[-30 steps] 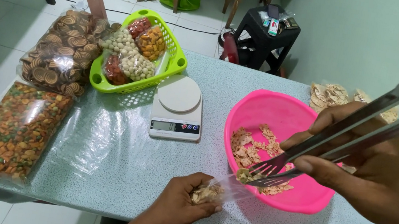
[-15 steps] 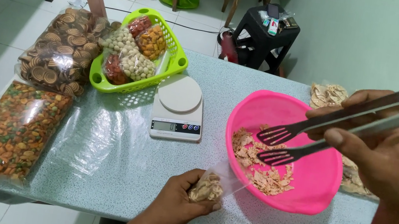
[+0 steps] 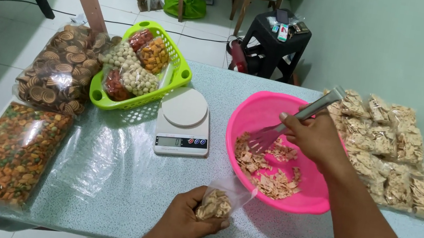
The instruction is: Packaging fried snacks into plastic bags, weighing them on a digital scale, and sealing them with tape.
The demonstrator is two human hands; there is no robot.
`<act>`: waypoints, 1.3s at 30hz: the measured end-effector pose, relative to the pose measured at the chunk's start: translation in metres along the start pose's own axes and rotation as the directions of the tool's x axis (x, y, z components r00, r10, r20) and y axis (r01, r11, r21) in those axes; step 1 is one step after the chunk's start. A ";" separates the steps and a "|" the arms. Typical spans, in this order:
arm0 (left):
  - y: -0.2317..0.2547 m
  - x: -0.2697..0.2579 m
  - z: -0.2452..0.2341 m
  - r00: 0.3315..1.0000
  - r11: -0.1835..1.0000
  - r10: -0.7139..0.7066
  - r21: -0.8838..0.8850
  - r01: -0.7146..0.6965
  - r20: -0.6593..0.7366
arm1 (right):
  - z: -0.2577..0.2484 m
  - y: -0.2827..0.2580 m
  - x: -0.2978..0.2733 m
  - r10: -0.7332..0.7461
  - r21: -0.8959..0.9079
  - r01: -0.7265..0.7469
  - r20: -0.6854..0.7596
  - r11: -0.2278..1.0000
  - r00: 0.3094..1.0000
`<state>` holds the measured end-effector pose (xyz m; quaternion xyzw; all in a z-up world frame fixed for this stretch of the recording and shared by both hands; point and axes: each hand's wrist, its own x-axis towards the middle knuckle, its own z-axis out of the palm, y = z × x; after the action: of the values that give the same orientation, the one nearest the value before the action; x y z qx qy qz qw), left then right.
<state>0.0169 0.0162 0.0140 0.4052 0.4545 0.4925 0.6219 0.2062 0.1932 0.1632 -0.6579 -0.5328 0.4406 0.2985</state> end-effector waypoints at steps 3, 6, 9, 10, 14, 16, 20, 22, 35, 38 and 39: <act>0.001 0.000 0.000 1.000 1.000 -0.006 0.008 0.006 0.004 | 0.009 -0.004 -0.005 0.037 -0.001 -0.037 0.092 0.999 0.995; 0.003 0.000 0.000 1.000 1.000 -0.025 -0.009 0.025 0.002 | 0.011 -0.002 -0.007 0.027 -0.074 -0.016 0.149 0.997 0.988; 0.002 0.001 0.000 0.999 0.999 -0.034 -0.010 0.034 0.003 | 0.003 -0.008 -0.013 -0.010 -0.067 0.019 0.125 0.998 0.992; 0.001 0.000 0.000 0.999 0.999 -0.033 -0.006 0.032 -0.006 | 0.001 -0.013 -0.016 -0.018 -0.005 0.019 0.090 1.000 0.996; 0.001 0.000 0.001 0.999 0.998 -0.036 -0.054 0.035 -0.014 | -0.028 -0.015 -0.026 -0.131 0.009 0.131 0.056 0.991 0.990; 0.008 0.000 0.002 1.000 0.996 -0.024 0.083 0.026 -0.016 | -0.042 -0.012 -0.029 -0.243 0.145 0.249 -0.054 0.958 0.968; 0.006 0.001 0.002 1.000 0.994 0.027 0.108 -0.026 -0.004 | -0.067 -0.020 -0.053 -0.407 0.143 0.404 -0.014 0.903 0.913; 0.005 0.001 0.002 0.999 0.990 0.039 0.139 -0.039 -0.002 | -0.074 -0.022 -0.065 -0.508 0.154 0.499 0.023 0.853 0.861; 0.003 0.000 0.002 0.998 0.989 0.061 0.137 -0.060 0.001 | -0.054 -0.054 -0.090 -0.610 -0.181 0.723 0.427 0.666 0.668; 0.009 -0.002 0.003 0.998 0.988 0.058 0.144 -0.060 0.019 | -0.047 -0.056 -0.090 -0.673 -0.297 0.850 0.519 0.436 0.527; 0.011 -0.002 0.003 0.999 0.990 0.047 0.133 -0.048 0.010 | -0.044 -0.059 -0.095 -0.680 -0.209 0.867 0.547 0.453 0.488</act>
<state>0.0170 0.0158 0.0252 0.4583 0.4742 0.4745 0.5831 0.2156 0.1205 0.2583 -0.2811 -0.9117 0.2297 0.1924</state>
